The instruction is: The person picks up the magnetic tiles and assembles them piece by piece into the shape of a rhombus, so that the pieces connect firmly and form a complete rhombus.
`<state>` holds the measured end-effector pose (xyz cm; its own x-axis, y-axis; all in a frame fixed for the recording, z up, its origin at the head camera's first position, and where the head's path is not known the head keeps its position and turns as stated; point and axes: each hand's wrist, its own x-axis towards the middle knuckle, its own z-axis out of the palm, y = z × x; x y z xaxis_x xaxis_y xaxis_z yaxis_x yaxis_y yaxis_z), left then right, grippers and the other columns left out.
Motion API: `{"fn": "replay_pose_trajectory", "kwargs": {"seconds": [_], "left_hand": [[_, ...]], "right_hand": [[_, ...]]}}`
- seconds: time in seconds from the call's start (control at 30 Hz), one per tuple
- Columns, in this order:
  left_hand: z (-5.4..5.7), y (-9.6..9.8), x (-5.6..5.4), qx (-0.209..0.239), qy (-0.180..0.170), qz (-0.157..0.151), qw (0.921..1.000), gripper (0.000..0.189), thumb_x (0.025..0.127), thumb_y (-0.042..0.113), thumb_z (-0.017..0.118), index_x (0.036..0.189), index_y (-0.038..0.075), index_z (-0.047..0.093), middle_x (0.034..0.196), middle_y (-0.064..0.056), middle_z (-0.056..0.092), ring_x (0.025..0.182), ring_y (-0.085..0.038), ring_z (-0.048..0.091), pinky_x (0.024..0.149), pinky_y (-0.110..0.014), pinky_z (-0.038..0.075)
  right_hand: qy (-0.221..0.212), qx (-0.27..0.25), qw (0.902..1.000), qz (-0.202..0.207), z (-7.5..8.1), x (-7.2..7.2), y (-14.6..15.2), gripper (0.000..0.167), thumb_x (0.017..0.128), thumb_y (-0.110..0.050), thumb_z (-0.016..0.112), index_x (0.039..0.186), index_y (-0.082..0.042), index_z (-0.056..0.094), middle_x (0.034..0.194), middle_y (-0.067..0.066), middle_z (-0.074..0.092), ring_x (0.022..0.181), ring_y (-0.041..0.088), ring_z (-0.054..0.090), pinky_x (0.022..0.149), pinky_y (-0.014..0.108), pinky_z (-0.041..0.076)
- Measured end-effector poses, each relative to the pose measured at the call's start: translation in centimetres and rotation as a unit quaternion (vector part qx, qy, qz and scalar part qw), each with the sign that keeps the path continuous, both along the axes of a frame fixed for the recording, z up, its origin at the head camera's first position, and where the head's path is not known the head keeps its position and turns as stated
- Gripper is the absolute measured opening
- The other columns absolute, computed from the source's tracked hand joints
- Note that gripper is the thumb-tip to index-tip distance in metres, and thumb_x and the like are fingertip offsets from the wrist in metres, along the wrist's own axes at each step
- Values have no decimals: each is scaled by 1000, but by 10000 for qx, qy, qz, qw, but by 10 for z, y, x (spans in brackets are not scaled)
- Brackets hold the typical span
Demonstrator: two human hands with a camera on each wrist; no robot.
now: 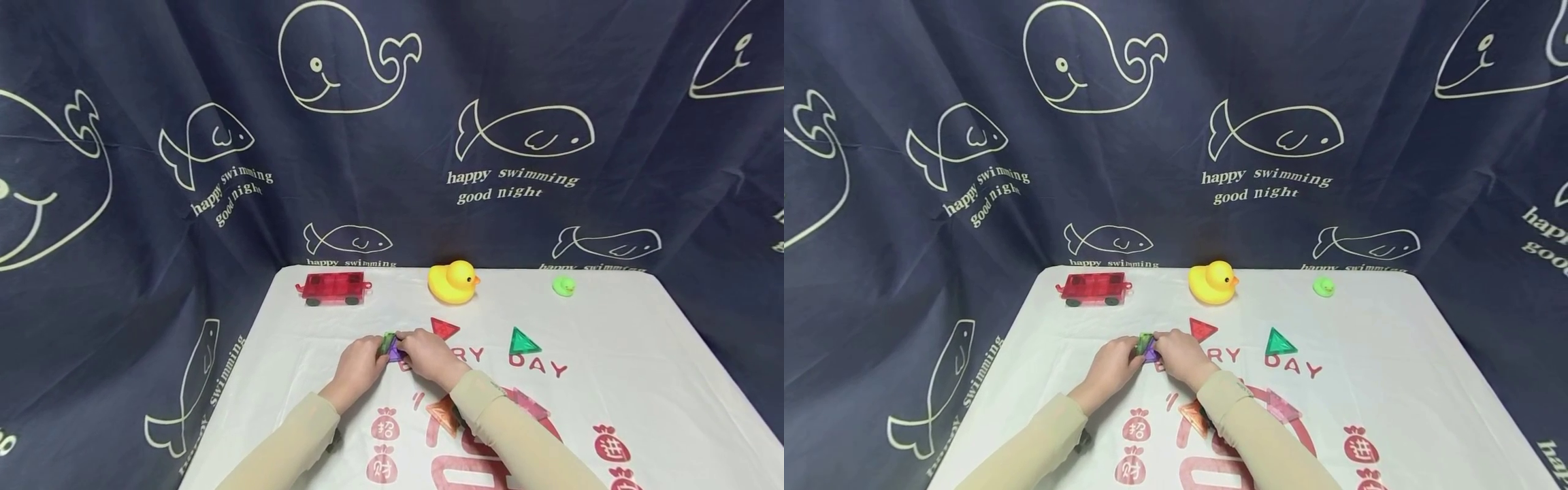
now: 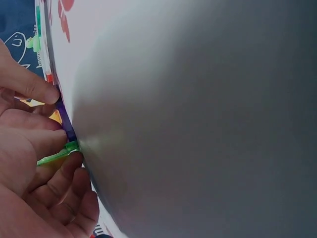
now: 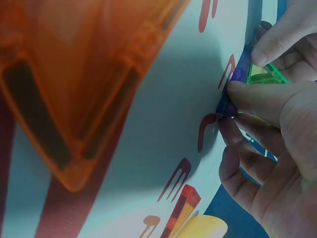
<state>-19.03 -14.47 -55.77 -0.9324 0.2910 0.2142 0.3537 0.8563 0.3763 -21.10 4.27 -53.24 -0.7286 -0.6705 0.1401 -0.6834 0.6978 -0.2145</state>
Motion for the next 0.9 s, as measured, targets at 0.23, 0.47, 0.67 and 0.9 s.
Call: {"fn": "replay_pose_trajectory", "kwargs": {"seconds": [0.23,0.47,0.67,0.9], "left_hand": [[0,-1,4,103,-183,-66,9998,8,93,16,79,91,10,74,80,0,63,69,-16,60,64,-38,51],[-4,-7,5,279,-292,-159,9991,10,93,14,79,101,8,79,77,3,58,67,-12,53,64,-35,48],[-6,-10,2,290,-222,-269,9990,7,92,14,81,95,8,79,73,5,54,63,-10,47,59,-32,43],[-2,-9,3,346,-365,-210,9985,9,91,15,81,95,7,79,73,6,54,64,-10,47,59,-30,42]], "right_hand": [[-58,-55,10000,-52,-1,2,2,22,90,-5,82,112,-4,80,129,16,70,99,33,73,87,45,59],[-21,-9,10000,-59,-2,4,3,25,90,-8,82,115,-6,80,130,15,70,99,31,72,84,43,60],[-29,139,9998,-157,-1,5,3,27,92,-10,80,119,-8,79,134,12,69,102,30,71,86,42,59],[-124,77,9998,-97,-1,4,5,29,92,-8,81,121,-6,78,135,14,68,105,31,71,88,42,59]]}}
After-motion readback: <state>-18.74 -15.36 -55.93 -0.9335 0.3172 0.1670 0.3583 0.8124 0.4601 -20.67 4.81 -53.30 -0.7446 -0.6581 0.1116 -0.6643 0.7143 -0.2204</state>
